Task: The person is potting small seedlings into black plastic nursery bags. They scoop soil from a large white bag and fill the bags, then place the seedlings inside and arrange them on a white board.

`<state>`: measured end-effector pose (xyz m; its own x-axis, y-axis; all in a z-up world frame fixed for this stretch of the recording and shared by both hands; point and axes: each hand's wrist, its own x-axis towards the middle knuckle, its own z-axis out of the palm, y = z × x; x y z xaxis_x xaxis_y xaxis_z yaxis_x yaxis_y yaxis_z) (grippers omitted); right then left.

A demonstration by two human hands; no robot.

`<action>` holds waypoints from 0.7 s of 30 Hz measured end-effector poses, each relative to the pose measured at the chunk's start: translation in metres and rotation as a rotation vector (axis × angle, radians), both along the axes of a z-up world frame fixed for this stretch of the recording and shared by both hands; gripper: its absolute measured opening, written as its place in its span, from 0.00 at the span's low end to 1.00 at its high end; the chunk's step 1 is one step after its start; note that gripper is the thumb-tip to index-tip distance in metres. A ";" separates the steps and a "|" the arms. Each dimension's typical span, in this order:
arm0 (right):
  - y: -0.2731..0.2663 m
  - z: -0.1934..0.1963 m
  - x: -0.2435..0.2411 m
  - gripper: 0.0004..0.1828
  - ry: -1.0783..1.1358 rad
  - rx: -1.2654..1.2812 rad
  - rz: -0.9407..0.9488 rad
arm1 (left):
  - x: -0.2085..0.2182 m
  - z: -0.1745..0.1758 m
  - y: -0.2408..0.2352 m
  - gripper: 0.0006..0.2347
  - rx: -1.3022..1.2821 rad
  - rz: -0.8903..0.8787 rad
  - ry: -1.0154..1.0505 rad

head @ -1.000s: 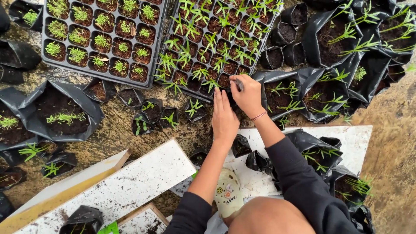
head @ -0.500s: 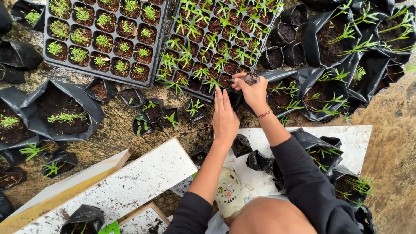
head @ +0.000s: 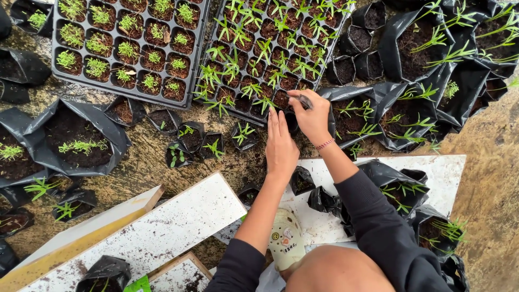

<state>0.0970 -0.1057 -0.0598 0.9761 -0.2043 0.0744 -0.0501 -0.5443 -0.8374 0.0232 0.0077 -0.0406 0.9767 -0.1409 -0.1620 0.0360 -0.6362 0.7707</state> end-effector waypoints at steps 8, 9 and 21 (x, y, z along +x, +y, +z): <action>-0.002 -0.008 0.012 0.08 0.282 0.143 -0.076 | 0.000 0.002 0.000 0.29 -0.031 0.018 0.008; -0.005 -0.008 0.013 0.08 0.311 0.176 -0.058 | 0.000 0.002 0.000 0.30 -0.038 0.026 0.021; -0.013 -0.004 0.012 0.07 0.297 0.443 -0.069 | 0.001 0.005 -0.002 0.31 -0.065 0.038 0.091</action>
<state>0.1089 -0.1182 -0.0636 0.9252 -0.2178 -0.3107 -0.3429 -0.1294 -0.9304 0.0237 0.0055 -0.0352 0.9631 -0.1176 -0.2420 0.1306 -0.5819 0.8027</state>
